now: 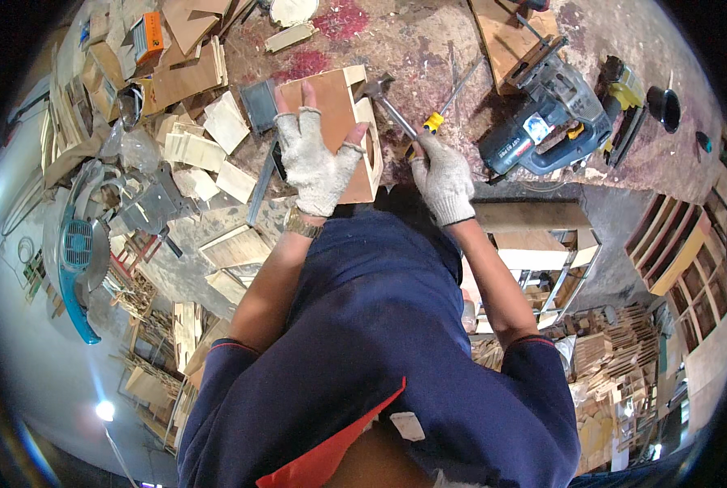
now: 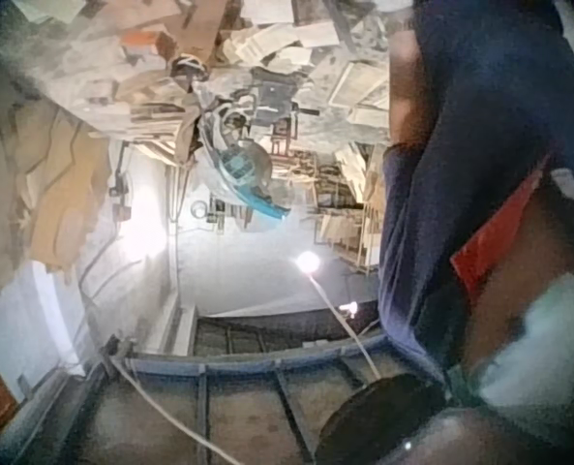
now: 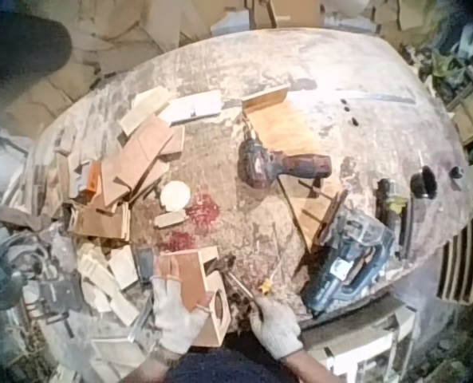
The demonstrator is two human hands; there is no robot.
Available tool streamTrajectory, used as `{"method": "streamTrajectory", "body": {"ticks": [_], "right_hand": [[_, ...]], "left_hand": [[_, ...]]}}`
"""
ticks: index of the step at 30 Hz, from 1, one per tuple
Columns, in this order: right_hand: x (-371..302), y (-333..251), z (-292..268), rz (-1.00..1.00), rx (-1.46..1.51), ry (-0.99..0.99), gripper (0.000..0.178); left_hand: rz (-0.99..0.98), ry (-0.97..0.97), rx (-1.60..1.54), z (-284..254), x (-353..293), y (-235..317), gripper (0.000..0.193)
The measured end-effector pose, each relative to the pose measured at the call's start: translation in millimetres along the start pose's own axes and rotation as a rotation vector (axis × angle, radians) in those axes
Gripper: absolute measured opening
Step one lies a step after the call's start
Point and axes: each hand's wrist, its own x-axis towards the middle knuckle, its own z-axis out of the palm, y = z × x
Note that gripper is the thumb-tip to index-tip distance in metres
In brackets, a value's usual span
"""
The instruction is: The person assembles a small wooden box by fitting pieces together, using a nail gun to fasten joints, and a hammer to adjust components. The person repeatedly repositions the box and tools on the workbench during assembly.
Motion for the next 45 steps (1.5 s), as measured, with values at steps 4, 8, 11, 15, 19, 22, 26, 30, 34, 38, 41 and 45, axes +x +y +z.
{"method": "streamTrajectory", "body": {"ticks": [4,8,11,15,19,22,26,30,34,38,41,45], "right_hand": [[-6.4,-2.8,-6.8,-0.025,0.062,0.063,0.036],[-3.6,-8.3,1.3,-0.008,-0.061,0.014,0.037],[-6.9,-2.8,5.6,-0.058,-0.061,0.108,0.041],[-7.5,8.8,13.8,-0.067,-0.088,0.098,0.041],[-3.4,13.2,6.8,-0.08,0.12,0.32,0.024],[9.8,11.9,-16.3,0.01,0.191,0.413,0.025],[34.3,9.2,-48.8,0.021,0.072,0.442,0.035],[53.7,16.0,-53.2,-0.079,0.043,0.48,0.039],[68.8,27.1,-41.3,-0.074,0.116,0.394,0.047],[75.1,28.2,-30.2,-0.132,-0.003,0.415,0.05],[68.2,22.7,-30.6,-0.17,-0.111,0.458,0.048],[49.1,14.5,-47.0,-0.172,-0.132,0.488,0.041]], "left_hand": [[0.007,-0.005,0.027,-1.5,0.8,-0.3,0.107],[-0.004,-0.007,0.002,-0.4,0.2,-1.0,0.107],[-0.004,0.009,-0.016,-1.1,-1.3,-0.6,0.108],[-0.032,-0.022,-0.008,-1.4,-4.4,3.3,0.111],[-0.098,-0.031,-0.021,0.6,-4.8,2.7,0.119],[-0.081,0.006,-0.203,4.9,-0.7,-7.2,0.122],[-0.176,-0.133,-0.21,9.7,5.1,-26.0,0.093],[-0.133,-0.025,-0.238,2.9,-2.6,-47.5,0.074],[-0.377,0.295,0.107,-5.3,-3.6,-78.6,0.079],[-0.434,0.123,0.226,1.9,5.6,-102.7,0.089],[-0.436,0.089,0.202,1.5,11.2,-108.3,0.089],[-0.52,0.12,-0.11,-21.4,11.7,-97.2,0.09]]}}
